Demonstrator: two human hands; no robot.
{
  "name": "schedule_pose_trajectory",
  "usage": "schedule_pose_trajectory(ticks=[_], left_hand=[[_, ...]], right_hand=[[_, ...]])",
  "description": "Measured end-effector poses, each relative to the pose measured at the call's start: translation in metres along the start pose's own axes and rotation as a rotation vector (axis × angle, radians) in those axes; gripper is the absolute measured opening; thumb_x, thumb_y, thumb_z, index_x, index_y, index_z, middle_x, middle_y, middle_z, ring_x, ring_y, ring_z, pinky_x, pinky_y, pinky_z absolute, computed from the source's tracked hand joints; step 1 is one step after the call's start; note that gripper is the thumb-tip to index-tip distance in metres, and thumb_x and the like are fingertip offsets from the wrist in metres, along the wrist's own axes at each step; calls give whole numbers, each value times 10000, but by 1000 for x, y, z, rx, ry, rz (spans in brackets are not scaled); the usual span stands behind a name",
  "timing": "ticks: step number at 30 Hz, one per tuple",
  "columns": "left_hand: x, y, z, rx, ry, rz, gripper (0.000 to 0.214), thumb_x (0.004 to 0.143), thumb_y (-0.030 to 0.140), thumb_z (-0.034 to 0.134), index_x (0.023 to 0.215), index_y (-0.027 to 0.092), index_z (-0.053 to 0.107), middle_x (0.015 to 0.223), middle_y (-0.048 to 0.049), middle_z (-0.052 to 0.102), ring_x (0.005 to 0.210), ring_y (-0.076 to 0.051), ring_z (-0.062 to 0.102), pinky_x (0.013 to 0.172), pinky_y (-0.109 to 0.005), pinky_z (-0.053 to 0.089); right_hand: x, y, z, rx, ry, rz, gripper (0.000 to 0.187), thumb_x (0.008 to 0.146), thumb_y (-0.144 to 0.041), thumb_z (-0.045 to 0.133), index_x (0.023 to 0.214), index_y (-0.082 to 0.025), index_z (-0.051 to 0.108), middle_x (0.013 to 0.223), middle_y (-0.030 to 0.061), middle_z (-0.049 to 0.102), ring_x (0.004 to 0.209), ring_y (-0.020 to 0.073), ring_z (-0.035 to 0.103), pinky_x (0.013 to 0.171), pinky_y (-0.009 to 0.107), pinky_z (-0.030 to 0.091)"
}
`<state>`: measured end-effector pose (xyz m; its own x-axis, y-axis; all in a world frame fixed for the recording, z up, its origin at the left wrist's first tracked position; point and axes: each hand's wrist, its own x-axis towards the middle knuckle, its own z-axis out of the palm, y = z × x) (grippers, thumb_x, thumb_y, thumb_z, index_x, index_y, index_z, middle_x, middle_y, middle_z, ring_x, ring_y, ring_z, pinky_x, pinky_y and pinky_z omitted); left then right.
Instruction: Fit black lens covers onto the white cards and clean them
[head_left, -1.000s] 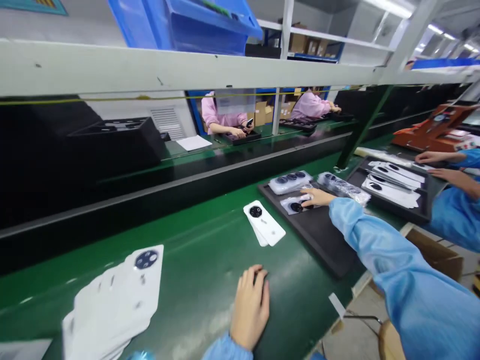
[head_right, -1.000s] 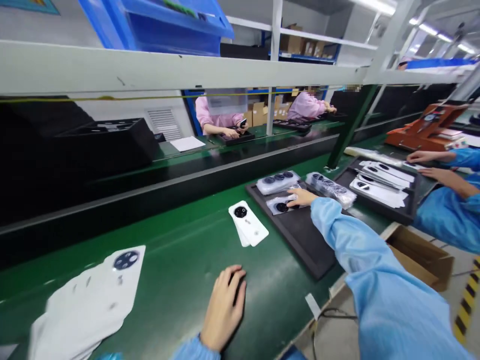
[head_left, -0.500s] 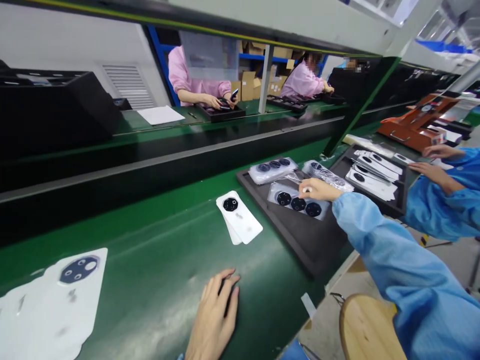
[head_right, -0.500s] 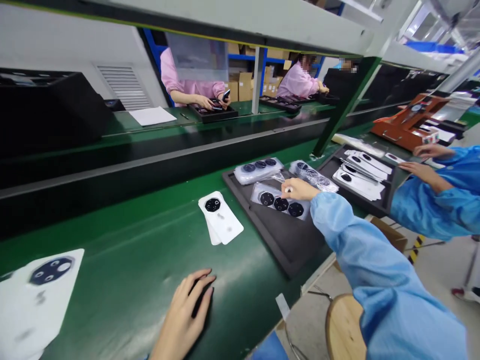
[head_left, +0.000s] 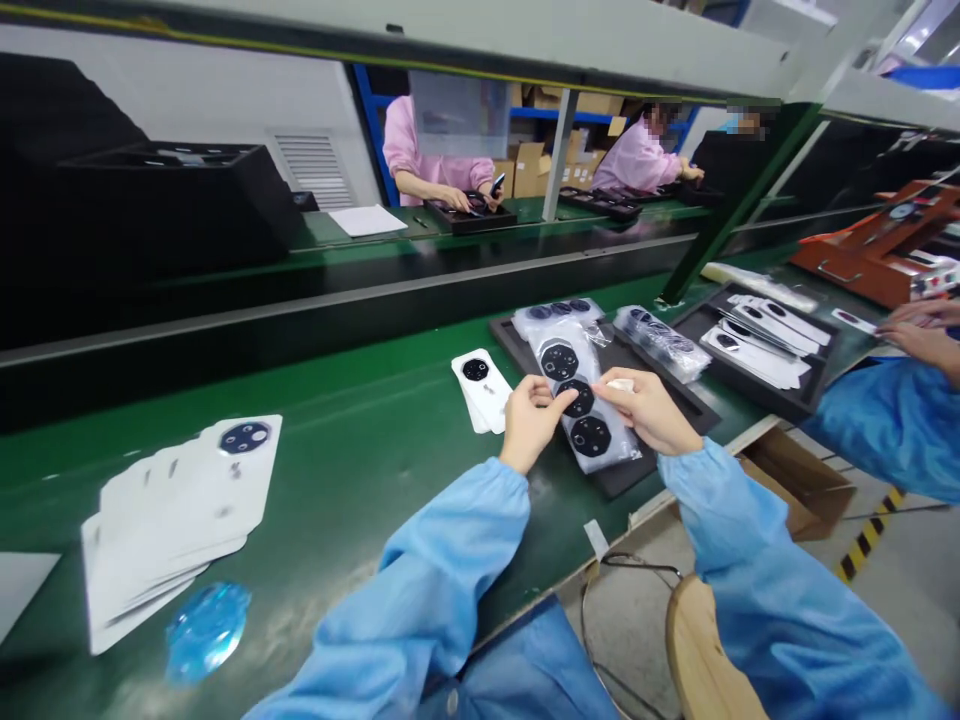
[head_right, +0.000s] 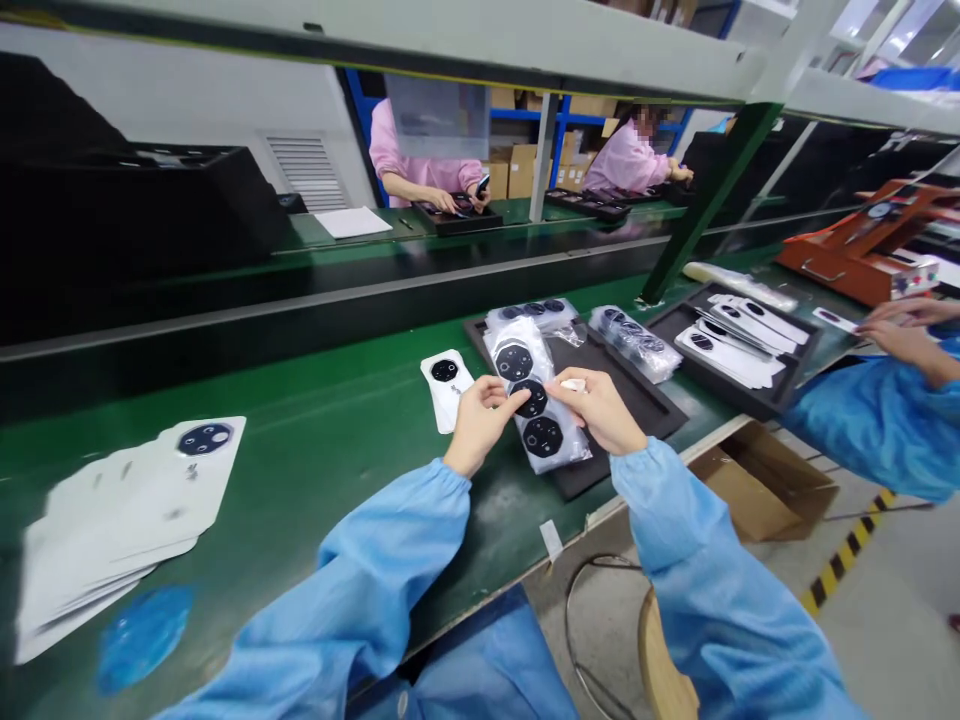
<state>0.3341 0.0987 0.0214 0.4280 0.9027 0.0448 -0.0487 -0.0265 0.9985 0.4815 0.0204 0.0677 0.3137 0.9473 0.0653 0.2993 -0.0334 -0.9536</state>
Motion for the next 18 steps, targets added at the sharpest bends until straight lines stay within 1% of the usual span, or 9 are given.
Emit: schedule_pose_trajectory(ticks=[3, 4, 6, 8, 9, 12, 15, 16, 18], left_hand=[[16, -6, 16, -25, 24, -65, 233, 902, 313, 590, 1032, 120, 597, 938, -41, 633, 777, -134, 624, 696, -309, 549], [21, -9, 19, -33, 10, -88, 239, 906, 316, 583, 1043, 121, 597, 960, -47, 633, 797, -140, 626, 706, -316, 550], [30, -15, 26, -41, -25, -129, 254, 909, 322, 577, 1070, 126, 595, 1008, -59, 632, 840, -153, 629, 734, -334, 551], [40, -19, 32, -37, -50, -167, 269, 910, 324, 574, 1098, 132, 589, 1054, -69, 626, 885, -167, 628, 765, -354, 550], [45, -20, 35, -33, -56, -183, 276, 911, 324, 572, 1112, 135, 586, 1077, -73, 621, 906, -173, 626, 779, -363, 548], [56, -18, 40, -21, -52, -214, 289, 912, 323, 569, 1137, 142, 578, 1117, -81, 609, 944, -185, 619, 804, -380, 543], [58, -8, 32, -34, -43, -224, 292, 915, 321, 566, 1141, 137, 571, 1098, -78, 611, 921, -179, 623, 782, -369, 548], [55, -4, 25, -44, -46, -224, 288, 916, 320, 564, 1138, 135, 570, 1078, -74, 614, 894, -170, 626, 760, -354, 552], [45, 5, 6, -66, -58, -220, 274, 919, 309, 562, 1127, 132, 568, 1022, -61, 620, 818, -145, 626, 695, -312, 555]], right_hand=[[-1, 9, -3, 42, 85, 29, 340, 825, -468, 671, 762, -164, 532, 556, -96, 365, 406, 36, 288, 351, 170, 209], [0, 13, -6, 45, 95, 48, 312, 861, -441, 642, 788, -156, 540, 573, -91, 392, 409, 34, 310, 355, 162, 238], [3, 25, -14, 39, 90, 100, 260, 921, -394, 582, 872, -138, 571, 648, -61, 491, 454, 46, 416, 401, 165, 354], [8, 39, -21, 17, 85, 160, 247, 942, -375, 554, 968, -132, 590, 791, -8, 586, 581, 84, 545, 511, 217, 480], [11, 46, -24, -1, 92, 186, 252, 941, -372, 555, 1013, -133, 593, 872, 17, 611, 662, 109, 588, 575, 253, 520], [27, 67, -32, -70, 152, 243, 283, 934, -359, 569, 1119, -145, 579, 1046, 62, 616, 842, 167, 625, 713, 342, 553], [46, 82, -44, -157, 214, 265, 298, 927, -348, 580, 1149, -148, 572, 1104, 74, 606, 909, 191, 623, 764, 378, 551], [52, 84, -49, -192, 234, 261, 298, 925, -346, 583, 1148, -148, 574, 1108, 73, 606, 915, 194, 622, 769, 381, 550], [61, 85, -55, -267, 271, 237, 289, 923, -339, 586, 1144, -153, 577, 1120, 72, 603, 932, 198, 619, 782, 384, 547]])
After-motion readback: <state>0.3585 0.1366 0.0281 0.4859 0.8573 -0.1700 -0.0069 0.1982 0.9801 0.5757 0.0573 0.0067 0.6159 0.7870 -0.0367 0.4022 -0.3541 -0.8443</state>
